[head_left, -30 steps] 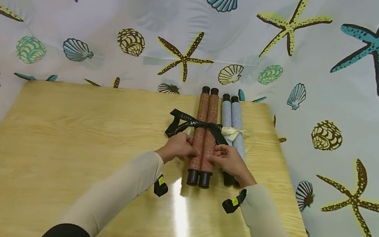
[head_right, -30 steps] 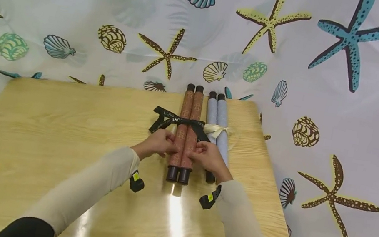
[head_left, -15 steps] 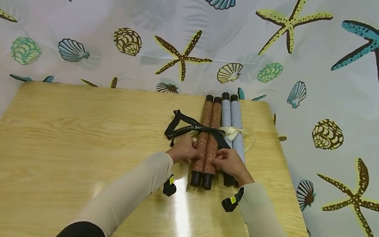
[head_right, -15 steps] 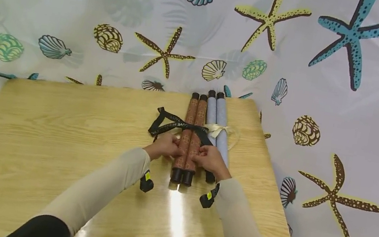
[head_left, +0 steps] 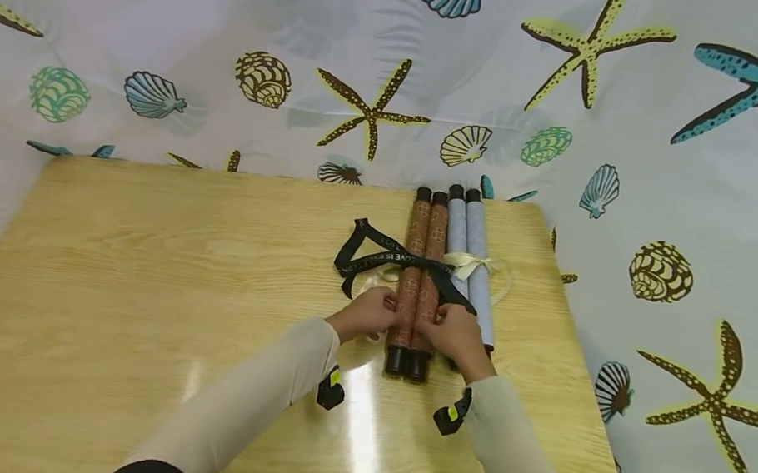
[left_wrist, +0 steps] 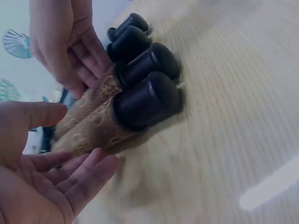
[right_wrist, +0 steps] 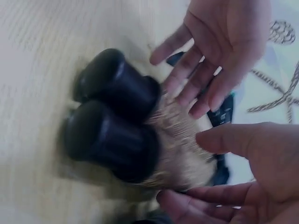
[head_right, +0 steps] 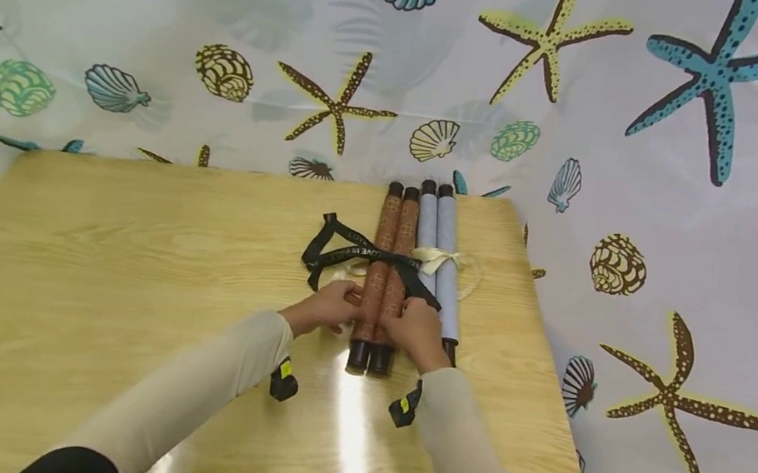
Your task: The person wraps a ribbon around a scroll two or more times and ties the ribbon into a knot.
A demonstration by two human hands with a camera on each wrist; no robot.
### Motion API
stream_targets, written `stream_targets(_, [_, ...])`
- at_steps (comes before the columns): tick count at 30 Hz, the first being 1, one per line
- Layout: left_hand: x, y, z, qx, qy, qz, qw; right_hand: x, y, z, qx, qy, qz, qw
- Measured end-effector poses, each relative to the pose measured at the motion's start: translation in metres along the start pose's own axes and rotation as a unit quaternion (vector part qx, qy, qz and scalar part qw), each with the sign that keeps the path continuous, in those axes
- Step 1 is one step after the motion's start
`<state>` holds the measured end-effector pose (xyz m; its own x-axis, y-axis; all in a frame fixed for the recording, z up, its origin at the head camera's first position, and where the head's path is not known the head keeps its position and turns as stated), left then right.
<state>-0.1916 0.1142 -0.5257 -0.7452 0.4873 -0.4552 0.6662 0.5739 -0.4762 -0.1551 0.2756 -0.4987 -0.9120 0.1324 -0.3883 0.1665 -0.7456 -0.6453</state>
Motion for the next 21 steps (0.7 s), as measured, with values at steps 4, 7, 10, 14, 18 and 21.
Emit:
stream_targets(4, [-0.025, -0.019, 0.000, 0.071, 0.053, -0.022, 0.9958, -0.017, -0.011, 0.020, -0.011, -0.035, -0.012, 0.999])
stream_targets(7, [-0.050, -0.046, 0.000, 0.162, 0.088, -0.084, 0.9793, -0.027, -0.019, 0.047, -0.014, -0.112, -0.021, 0.993])
stream_targets(10, [-0.072, -0.077, 0.000, 0.255, 0.100, -0.150, 0.9501, -0.032, -0.023, 0.078, -0.030, -0.198, -0.033, 0.979])
stream_targets(14, [-0.086, -0.111, 0.003, 0.361, 0.097, -0.219, 0.9011, -0.026, -0.021, 0.104, -0.072, -0.261, -0.041, 0.962])
stream_targets(18, [-0.081, -0.124, 0.010, 0.425, 0.069, -0.243, 0.8691, -0.008, -0.014, 0.105, -0.127, -0.251, -0.038, 0.959])
stream_targets(21, [-0.075, -0.125, 0.016, 0.443, 0.040, -0.228, 0.8664, 0.004, -0.008, 0.098, -0.146, -0.210, -0.015, 0.967])
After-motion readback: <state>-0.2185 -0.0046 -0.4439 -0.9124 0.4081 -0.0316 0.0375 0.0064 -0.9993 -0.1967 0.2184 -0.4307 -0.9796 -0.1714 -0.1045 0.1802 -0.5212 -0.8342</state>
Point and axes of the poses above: each hand's wrist, its own x-axis towards the middle knuckle, its own y-axis out of the palm, z = x × y, the point moved 4 cm from there along x, towards the middle knuckle, and after that the axes turned 15 degrees about x, right-handed, at the moved point
